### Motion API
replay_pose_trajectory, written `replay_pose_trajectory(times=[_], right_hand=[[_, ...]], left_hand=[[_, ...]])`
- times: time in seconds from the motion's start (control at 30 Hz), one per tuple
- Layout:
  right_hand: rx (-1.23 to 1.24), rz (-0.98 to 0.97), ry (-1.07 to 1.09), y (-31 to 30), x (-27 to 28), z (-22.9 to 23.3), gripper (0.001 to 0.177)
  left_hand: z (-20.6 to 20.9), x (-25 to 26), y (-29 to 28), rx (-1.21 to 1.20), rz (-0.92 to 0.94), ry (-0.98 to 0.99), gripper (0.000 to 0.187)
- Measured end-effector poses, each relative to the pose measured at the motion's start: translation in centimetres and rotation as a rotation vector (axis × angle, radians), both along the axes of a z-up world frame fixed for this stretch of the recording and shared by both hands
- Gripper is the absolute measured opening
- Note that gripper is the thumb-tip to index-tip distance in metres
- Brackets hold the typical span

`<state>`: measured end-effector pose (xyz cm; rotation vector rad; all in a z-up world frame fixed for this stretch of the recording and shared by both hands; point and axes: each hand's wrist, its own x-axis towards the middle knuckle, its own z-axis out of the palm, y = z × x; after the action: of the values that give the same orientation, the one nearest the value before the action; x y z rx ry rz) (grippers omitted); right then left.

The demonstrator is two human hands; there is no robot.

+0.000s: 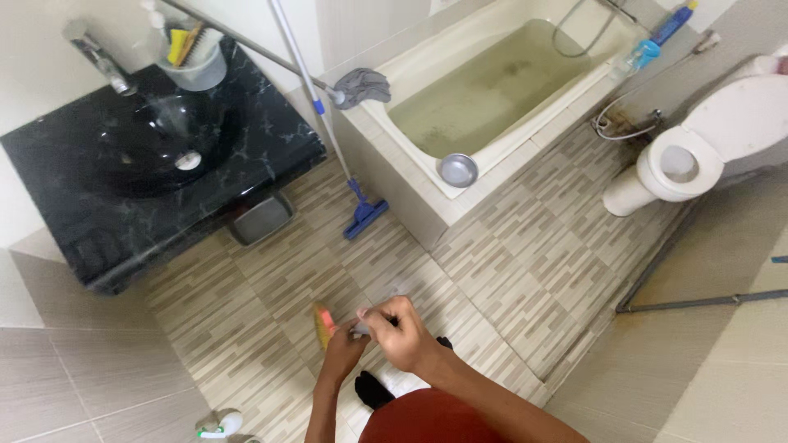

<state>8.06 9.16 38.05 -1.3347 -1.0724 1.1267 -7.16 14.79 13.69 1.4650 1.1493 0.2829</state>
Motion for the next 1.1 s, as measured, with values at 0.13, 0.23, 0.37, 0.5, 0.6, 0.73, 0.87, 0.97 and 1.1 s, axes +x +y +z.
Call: replay_pose_trajectory(times=[0.13,0.23,0.37,0.5,0.6,0.73,0.87,0.97,1.1], right_hand=[[0.002,-0.055,-0.155,-0.6,1.3,0.8,0.041],[0.1,-0.156,-0.28,-1.5,2.1,0.3,0.033],[0.094,-0.245,-0.449,-2.2,2.8,0.0,0.025],[-0.031,-0.218,-0.352,-2.2,2.9,1.0,0.023],[0.037,-0.172,-0.262,-2.1,3.6,1.4,0.028],[0.095,-0.169,-0.171,-2.1,4.2,1.2,0.04],[0.201,-0.161,-0.096,-2.5,3.9,1.2,0.044],[0.234,-0.156,-0.104,-2.5,3.0,1.5,0.043],[0.242,-0.14,-0.202,-2.1,1.8,1.7,0.047]], left_hand=[[1.5,3.0,-0.6,-0.057,-0.074,-0.167,0.04],[2.5,5.1,-0.9,-0.067,-0.133,-0.19,0.035],[2.4,7.6,-1.3,-0.148,-0.037,-0.251,0.07],[0.4,8.4,-1.0,0.093,-0.28,-0.275,0.023],[-0.3,8.6,-1.1,0.088,-0.289,-0.212,0.022],[0.9,9.3,-1.1,-0.035,-0.154,-0.166,0.057],[2.5,8.7,-2.2,0.016,-0.12,-0.315,0.023],[1.2,7.9,-2.3,0.336,-0.231,-0.173,0.019],[0.2,6.5,-3.1,0.2,-0.112,-0.254,0.019]])
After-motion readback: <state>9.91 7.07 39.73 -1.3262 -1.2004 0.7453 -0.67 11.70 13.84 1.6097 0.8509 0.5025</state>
